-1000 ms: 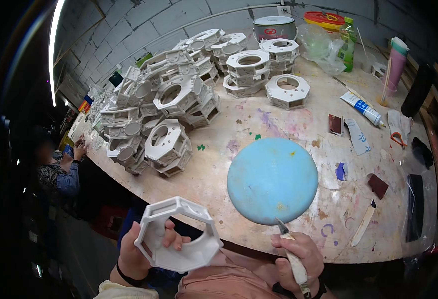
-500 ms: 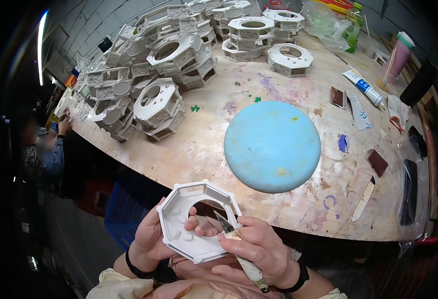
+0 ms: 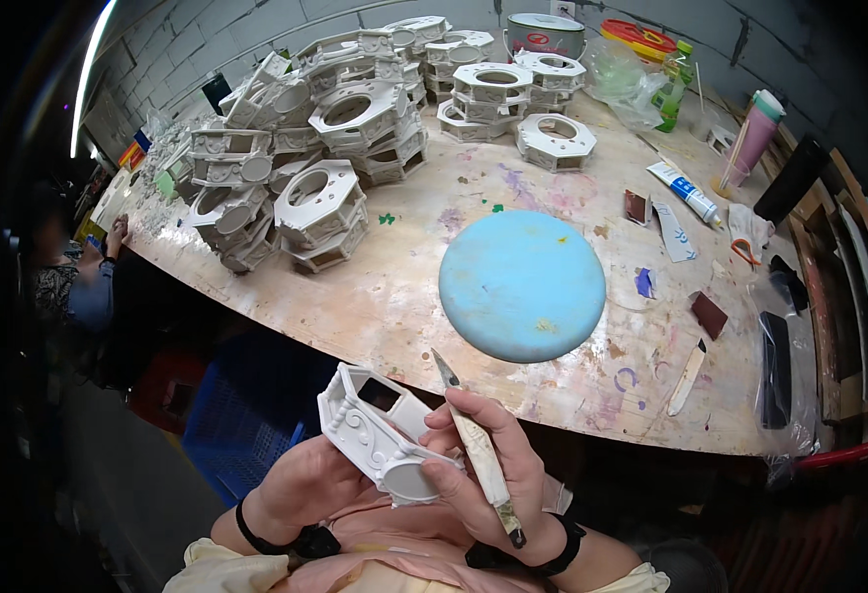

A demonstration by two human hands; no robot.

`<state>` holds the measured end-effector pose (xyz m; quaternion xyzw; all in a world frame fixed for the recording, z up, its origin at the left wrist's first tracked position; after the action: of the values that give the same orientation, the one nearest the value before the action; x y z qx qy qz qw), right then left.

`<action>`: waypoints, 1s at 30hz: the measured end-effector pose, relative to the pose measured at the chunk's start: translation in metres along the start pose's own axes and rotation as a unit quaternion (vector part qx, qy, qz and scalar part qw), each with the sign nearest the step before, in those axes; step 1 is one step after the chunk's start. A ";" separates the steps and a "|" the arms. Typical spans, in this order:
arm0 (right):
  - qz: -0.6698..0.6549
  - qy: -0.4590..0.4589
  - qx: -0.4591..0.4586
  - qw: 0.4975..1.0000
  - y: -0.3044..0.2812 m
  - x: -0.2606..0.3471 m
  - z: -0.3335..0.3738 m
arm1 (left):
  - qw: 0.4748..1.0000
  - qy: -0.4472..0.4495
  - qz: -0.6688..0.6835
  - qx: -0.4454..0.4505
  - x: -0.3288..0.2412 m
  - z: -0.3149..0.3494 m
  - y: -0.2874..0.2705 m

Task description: Applying a liquid finish or adhesive to small white plastic components using a brush and applicator stick.

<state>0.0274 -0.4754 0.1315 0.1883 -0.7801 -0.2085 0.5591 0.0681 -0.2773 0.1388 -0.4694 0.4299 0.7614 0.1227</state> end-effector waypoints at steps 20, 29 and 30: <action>0.281 -0.081 0.110 0.950 -0.012 0.012 -0.011 | 0.997 -0.028 0.078 0.006 0.022 0.001 -0.004; 0.212 -0.010 0.119 0.970 -0.016 0.000 -0.021 | 0.975 -0.092 0.176 0.103 0.026 -0.015 -0.008; 0.206 -0.002 0.114 0.972 -0.017 -0.002 -0.020 | 0.974 -0.093 0.177 0.102 0.026 -0.015 -0.008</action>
<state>0.0483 -0.4910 0.1268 0.0859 -0.8219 0.0009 0.5631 0.0682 -0.2895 0.1100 -0.2980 0.5684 0.7635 0.0725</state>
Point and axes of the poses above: each hand's wrist, its own z-axis away from the middle knuckle, its own y-axis out of the palm, x = y × z, the point moved 1 cm from there along -z, towards the middle knuckle, and after that the axes turned 9 degrees about -z, right-handed, at the moved point
